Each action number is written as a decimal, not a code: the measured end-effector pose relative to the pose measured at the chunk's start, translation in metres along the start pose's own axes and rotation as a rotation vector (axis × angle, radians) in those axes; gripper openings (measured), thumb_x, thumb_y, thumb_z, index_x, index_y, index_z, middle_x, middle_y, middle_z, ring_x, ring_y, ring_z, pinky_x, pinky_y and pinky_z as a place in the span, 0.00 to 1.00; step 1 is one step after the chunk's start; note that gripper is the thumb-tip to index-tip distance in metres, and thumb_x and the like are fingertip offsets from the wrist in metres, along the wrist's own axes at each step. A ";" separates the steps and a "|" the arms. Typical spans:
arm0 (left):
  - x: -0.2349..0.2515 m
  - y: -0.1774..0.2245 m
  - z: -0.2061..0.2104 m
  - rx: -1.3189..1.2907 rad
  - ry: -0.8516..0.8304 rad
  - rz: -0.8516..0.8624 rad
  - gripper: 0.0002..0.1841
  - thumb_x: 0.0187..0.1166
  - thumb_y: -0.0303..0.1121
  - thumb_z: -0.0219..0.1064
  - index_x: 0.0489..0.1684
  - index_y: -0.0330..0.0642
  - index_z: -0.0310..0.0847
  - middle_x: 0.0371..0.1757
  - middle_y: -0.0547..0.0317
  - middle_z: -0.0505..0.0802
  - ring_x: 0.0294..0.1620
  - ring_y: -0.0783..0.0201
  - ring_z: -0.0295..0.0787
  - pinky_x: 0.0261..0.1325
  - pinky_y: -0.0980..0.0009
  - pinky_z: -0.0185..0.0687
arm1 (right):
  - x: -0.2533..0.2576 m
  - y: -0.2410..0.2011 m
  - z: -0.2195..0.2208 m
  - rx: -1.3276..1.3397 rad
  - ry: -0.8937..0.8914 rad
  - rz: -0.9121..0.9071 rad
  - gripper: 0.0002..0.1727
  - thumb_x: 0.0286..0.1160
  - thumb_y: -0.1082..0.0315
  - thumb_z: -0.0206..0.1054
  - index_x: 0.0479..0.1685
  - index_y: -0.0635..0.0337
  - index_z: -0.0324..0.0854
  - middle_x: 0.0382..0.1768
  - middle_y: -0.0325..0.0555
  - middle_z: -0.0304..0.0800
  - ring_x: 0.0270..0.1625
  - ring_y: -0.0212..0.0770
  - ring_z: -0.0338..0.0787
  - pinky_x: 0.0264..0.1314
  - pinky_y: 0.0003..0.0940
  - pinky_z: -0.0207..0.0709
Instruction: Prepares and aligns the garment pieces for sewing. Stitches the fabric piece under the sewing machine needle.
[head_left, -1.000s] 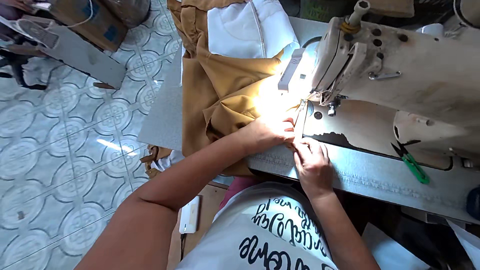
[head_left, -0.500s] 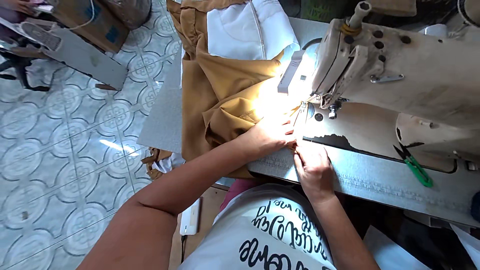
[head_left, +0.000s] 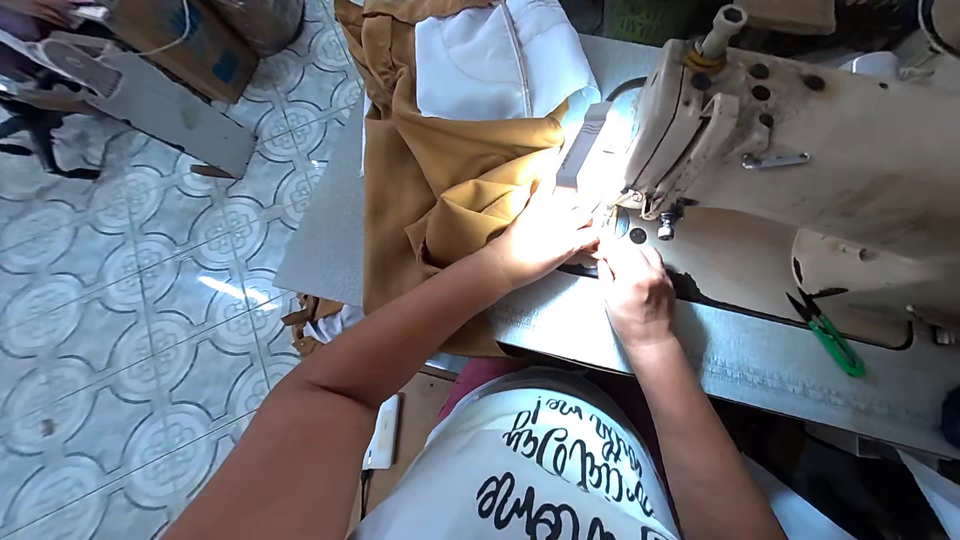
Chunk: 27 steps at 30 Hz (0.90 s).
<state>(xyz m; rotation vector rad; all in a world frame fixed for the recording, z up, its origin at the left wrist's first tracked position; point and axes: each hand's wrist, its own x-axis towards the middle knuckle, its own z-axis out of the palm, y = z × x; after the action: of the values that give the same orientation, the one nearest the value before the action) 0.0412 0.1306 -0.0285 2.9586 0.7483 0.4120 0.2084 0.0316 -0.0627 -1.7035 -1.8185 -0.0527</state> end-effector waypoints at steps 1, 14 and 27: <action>0.001 -0.002 0.003 -0.002 0.012 -0.009 0.16 0.87 0.27 0.55 0.55 0.53 0.91 0.60 0.53 0.93 0.70 0.47 0.84 0.84 0.29 0.49 | 0.003 0.002 0.001 0.005 -0.001 -0.006 0.08 0.77 0.70 0.70 0.47 0.59 0.93 0.48 0.50 0.96 0.55 0.54 0.93 0.54 0.49 0.86; 0.011 0.001 0.003 -0.389 0.025 -0.413 0.14 0.81 0.32 0.64 0.58 0.37 0.86 0.56 0.46 0.92 0.63 0.48 0.87 0.68 0.48 0.78 | 0.009 -0.020 -0.010 0.188 -0.103 0.375 0.10 0.76 0.67 0.73 0.49 0.62 0.91 0.49 0.55 0.94 0.50 0.53 0.94 0.53 0.55 0.86; -0.014 0.013 -0.015 -0.101 0.013 -0.031 0.13 0.81 0.23 0.61 0.47 0.48 0.93 0.55 0.55 0.93 0.64 0.49 0.86 0.73 0.42 0.72 | -0.017 -0.029 -0.037 0.800 -0.256 0.739 0.31 0.66 0.84 0.66 0.73 0.61 0.68 0.32 0.43 0.90 0.22 0.31 0.87 0.25 0.25 0.83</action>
<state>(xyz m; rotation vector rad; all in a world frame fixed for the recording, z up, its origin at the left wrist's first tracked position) 0.0314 0.1127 -0.0160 2.8499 0.7502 0.4531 0.1963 -0.0046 -0.0299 -1.6717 -1.0077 1.0825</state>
